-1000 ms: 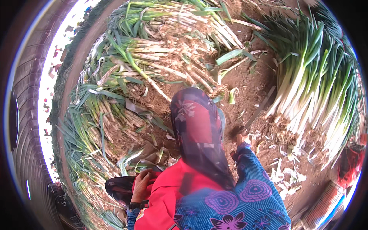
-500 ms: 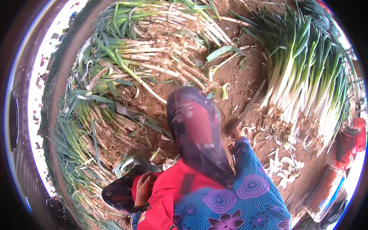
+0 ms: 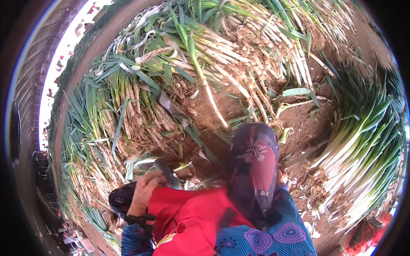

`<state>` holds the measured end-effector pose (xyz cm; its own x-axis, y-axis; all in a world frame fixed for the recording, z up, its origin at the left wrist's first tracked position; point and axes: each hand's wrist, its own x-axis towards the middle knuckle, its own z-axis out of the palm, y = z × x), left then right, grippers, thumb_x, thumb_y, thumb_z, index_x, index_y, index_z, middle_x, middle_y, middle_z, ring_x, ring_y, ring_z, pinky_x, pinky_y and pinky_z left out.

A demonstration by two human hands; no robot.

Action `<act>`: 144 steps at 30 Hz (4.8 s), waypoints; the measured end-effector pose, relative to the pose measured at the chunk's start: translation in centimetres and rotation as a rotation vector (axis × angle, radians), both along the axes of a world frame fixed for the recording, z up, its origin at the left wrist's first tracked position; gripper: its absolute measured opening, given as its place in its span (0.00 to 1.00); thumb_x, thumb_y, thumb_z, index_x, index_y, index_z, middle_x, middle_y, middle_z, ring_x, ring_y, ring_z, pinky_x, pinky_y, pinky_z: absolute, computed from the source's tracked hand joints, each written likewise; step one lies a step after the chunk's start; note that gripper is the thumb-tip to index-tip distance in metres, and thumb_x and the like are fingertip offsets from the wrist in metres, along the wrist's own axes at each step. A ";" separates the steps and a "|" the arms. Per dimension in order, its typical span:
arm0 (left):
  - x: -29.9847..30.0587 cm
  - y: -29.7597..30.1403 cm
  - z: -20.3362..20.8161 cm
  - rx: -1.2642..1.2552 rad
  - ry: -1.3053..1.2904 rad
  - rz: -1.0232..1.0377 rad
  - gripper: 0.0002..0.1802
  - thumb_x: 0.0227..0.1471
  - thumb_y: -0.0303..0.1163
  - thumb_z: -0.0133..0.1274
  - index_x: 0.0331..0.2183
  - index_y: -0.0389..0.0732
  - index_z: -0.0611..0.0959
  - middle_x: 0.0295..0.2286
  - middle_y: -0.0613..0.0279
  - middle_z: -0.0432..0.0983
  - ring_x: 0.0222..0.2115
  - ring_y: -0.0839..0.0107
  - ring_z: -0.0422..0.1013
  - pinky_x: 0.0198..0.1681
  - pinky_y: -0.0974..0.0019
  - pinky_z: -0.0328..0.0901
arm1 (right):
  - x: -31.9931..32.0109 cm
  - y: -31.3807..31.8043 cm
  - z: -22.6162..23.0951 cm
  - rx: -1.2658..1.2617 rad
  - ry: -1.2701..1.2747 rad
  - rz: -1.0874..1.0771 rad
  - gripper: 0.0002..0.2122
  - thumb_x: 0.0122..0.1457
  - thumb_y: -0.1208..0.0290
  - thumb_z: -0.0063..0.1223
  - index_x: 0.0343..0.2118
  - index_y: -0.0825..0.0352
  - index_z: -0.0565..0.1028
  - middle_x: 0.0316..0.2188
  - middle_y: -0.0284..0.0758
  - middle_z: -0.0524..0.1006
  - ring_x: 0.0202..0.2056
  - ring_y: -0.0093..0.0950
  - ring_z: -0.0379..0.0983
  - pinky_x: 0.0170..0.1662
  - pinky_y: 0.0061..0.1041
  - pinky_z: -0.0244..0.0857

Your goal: The person peels the outer layers of leeks by hand, places the cleaned leeks onto a pile, and then trims the roots of leek bundles using a knife.

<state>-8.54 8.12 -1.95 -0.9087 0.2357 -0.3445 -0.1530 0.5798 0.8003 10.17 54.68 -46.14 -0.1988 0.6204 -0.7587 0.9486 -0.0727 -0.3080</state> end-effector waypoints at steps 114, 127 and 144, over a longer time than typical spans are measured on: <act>-10.0 -10.3 2.4 0.911 0.189 0.469 0.26 0.53 0.47 0.54 0.49 0.43 0.72 0.36 0.66 0.74 0.34 0.75 0.72 0.29 0.72 0.66 | -22.3 -33.2 40.1 -0.562 1.056 0.801 0.14 0.63 0.60 0.42 0.36 0.68 0.72 0.18 0.23 0.64 0.19 0.14 0.57 0.23 0.16 0.52; -9.0 -10.1 1.6 0.916 0.351 0.447 0.29 0.46 0.45 0.62 0.46 0.40 0.74 0.37 0.66 0.74 0.38 0.76 0.70 0.36 0.70 0.67 | -27.8 -38.8 47.4 -0.785 1.066 0.996 0.18 0.58 0.61 0.49 0.44 0.70 0.71 0.28 0.28 0.70 0.30 0.16 0.64 0.34 0.18 0.59; -7.9 -9.4 2.7 1.220 0.261 0.453 0.22 0.48 0.33 0.61 0.45 0.37 0.76 0.37 0.65 0.74 0.39 0.75 0.68 0.45 0.69 0.62 | -27.2 -41.9 46.0 -1.086 1.088 0.456 0.11 0.55 0.70 0.53 0.40 0.69 0.72 0.32 0.31 0.74 0.30 0.20 0.70 0.35 0.18 0.63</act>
